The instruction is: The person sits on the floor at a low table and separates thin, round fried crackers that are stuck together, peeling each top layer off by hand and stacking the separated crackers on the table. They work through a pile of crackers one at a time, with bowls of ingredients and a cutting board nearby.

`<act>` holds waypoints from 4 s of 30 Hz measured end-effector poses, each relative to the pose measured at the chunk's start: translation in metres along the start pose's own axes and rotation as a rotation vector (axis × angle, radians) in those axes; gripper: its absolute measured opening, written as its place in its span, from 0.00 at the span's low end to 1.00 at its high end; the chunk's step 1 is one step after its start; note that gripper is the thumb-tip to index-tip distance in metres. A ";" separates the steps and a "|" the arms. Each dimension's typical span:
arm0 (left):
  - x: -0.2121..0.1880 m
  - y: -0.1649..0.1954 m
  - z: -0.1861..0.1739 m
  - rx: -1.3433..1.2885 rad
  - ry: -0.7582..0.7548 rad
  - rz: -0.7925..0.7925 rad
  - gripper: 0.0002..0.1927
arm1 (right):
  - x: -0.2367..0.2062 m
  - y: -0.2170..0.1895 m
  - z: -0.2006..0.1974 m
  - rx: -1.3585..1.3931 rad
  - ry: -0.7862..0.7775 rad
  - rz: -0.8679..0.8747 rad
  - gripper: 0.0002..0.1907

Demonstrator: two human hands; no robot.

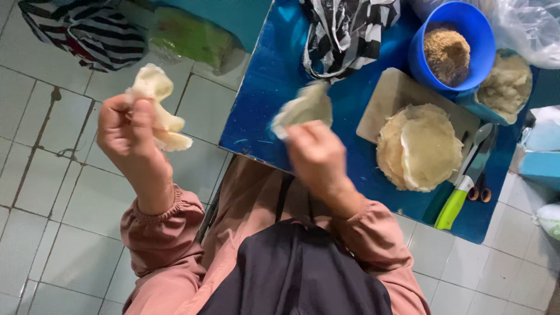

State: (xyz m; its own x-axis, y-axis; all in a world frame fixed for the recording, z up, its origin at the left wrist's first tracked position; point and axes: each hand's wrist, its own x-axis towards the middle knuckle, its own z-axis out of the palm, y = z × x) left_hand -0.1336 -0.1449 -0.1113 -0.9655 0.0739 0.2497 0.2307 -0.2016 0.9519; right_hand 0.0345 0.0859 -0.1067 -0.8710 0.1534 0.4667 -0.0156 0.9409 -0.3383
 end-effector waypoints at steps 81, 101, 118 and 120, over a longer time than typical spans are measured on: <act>-0.065 0.009 0.141 0.272 -0.685 0.096 0.07 | -0.093 0.056 -0.104 -0.106 0.236 0.650 0.08; -0.174 -0.027 0.240 -0.089 -1.013 -0.377 0.15 | -0.143 0.078 -0.104 1.140 0.598 0.964 0.06; -0.164 -0.007 0.232 -0.009 -1.021 -0.109 0.15 | -0.126 0.059 -0.104 1.048 0.550 0.933 0.07; -0.163 -0.003 0.227 0.037 -1.075 0.008 0.21 | -0.125 0.059 -0.103 1.069 0.564 0.900 0.07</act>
State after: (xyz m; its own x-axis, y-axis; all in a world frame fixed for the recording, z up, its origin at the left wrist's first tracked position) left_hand 0.0504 0.0658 -0.1146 -0.3558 0.8965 0.2640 0.2573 -0.1776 0.9499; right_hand 0.1935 0.1535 -0.1008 -0.4905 0.8697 -0.0549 -0.1508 -0.1468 -0.9776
